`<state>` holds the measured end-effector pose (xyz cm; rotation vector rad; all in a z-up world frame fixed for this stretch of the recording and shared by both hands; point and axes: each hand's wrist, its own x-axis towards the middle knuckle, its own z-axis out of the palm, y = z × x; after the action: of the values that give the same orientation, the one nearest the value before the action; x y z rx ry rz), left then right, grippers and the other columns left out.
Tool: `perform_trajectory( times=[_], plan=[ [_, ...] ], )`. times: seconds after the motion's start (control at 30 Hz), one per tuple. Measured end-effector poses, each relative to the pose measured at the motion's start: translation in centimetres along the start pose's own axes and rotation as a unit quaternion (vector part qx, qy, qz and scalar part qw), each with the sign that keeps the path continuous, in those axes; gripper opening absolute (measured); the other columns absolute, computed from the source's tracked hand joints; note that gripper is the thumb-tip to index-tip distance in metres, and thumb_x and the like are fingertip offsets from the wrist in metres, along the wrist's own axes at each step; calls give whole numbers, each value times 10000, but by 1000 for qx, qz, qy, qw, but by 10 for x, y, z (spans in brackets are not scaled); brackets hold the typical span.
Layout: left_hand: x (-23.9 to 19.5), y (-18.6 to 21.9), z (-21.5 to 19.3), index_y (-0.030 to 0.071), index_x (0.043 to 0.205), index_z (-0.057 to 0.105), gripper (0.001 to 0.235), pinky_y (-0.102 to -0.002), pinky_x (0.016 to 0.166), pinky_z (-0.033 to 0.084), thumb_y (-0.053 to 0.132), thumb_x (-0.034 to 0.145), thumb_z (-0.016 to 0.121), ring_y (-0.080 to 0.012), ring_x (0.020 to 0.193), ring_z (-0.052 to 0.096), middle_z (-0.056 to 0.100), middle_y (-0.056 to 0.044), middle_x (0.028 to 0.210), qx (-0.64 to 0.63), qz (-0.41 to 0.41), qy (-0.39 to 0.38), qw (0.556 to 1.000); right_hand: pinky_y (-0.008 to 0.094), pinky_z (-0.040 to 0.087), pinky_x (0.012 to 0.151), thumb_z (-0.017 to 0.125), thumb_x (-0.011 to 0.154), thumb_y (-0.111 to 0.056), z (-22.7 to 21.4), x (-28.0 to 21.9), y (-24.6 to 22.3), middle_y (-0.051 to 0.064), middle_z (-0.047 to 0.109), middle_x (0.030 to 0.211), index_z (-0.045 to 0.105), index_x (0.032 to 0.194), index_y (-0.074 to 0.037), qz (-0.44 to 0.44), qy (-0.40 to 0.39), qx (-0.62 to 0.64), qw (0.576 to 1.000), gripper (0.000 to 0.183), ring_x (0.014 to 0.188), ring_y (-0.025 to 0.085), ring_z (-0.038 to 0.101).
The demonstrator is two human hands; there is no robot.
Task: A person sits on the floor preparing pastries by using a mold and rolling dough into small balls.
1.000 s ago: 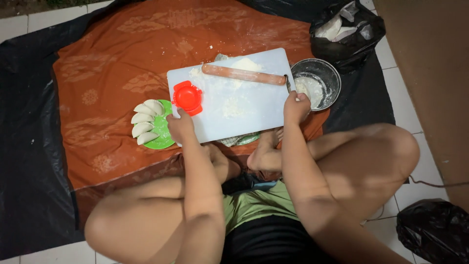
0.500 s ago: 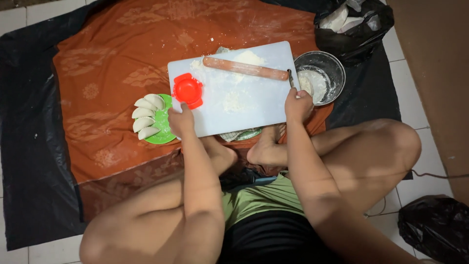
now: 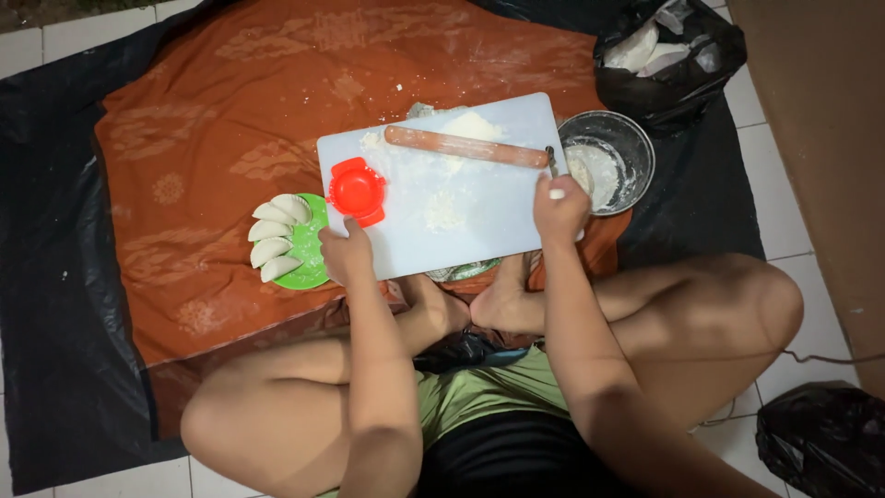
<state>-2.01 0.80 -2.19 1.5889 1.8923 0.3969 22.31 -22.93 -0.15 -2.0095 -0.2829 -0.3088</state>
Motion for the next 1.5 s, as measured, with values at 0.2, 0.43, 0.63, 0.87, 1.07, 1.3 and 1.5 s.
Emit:
perform_trajectory(
  times=[0.2, 0.43, 0.63, 0.87, 1.07, 1.3, 1.5],
  plan=[
    [-30, 13, 9, 56, 1321, 575, 508, -611, 1103, 323, 302, 904, 725, -454, 1272, 486, 503, -187, 1291, -39, 239, 208, 948, 259, 435, 500, 864, 862, -234, 36, -17, -21, -2, 545, 515, 636, 683, -146, 164, -119, 150, 968, 303, 520, 109, 517],
    [-133, 82, 14, 17, 1430, 505, 447, -579, 1214, 242, 266, 1096, 343, -439, 1426, 377, 471, -255, 1459, -330, 322, -212, 861, 357, 515, 850, 260, 1053, -694, 57, -60, -50, 94, 585, 1031, 490, 1438, -158, 257, -242, 314, 881, 699, 985, 212, 584],
    [-114, 65, 40, 45, 1244, 620, 278, -428, 1080, 423, 208, 1060, 490, -315, 1144, 599, 588, -148, 1166, -356, 253, -101, 894, 566, 235, 1190, 109, 938, -876, 29, -76, -79, 235, 634, 1319, 123, 1671, -138, 189, -453, 390, 779, 1040, 1322, 365, 507],
    [-79, 55, 31, 154, 545, 635, 429, -248, 453, 379, 369, 915, 672, -122, 421, 447, 489, -17, 444, -386, 127, -121, 906, 258, 568, 661, 332, 1121, -331, 32, -74, -90, 118, 762, 873, 655, 1212, -68, 122, -360, 322, 867, 426, 729, 167, 690],
    [-107, 136, -15, 41, 934, 595, 540, -376, 833, 354, 551, 977, 425, -273, 943, 484, 544, -172, 947, -381, 105, -275, 877, 354, 472, 1023, 269, 1132, -313, 42, -51, -158, 113, 582, 1210, 662, 1197, -72, -140, -246, 289, 914, 466, 1126, 254, 573],
    [-95, 109, 5, 225, 1613, 118, 960, -413, 885, 480, 862, 909, 255, -300, 849, 642, 608, -185, 993, -481, -20, -456, 749, 380, 445, 950, 406, 1123, -258, 49, -39, -117, 63, 605, 937, 727, 970, -91, -170, -260, 86, 947, 392, 954, 268, 587],
    [-104, 94, 7, 177, 1397, 545, 849, -282, 737, 539, 781, 973, 124, -259, 933, 762, 761, -206, 1034, -307, 135, -443, 831, 371, 471, 627, 829, 831, -238, 32, -21, -82, 81, 554, 567, 616, 677, -120, 8, -258, 82, 963, 288, 577, 246, 569]
  ],
)
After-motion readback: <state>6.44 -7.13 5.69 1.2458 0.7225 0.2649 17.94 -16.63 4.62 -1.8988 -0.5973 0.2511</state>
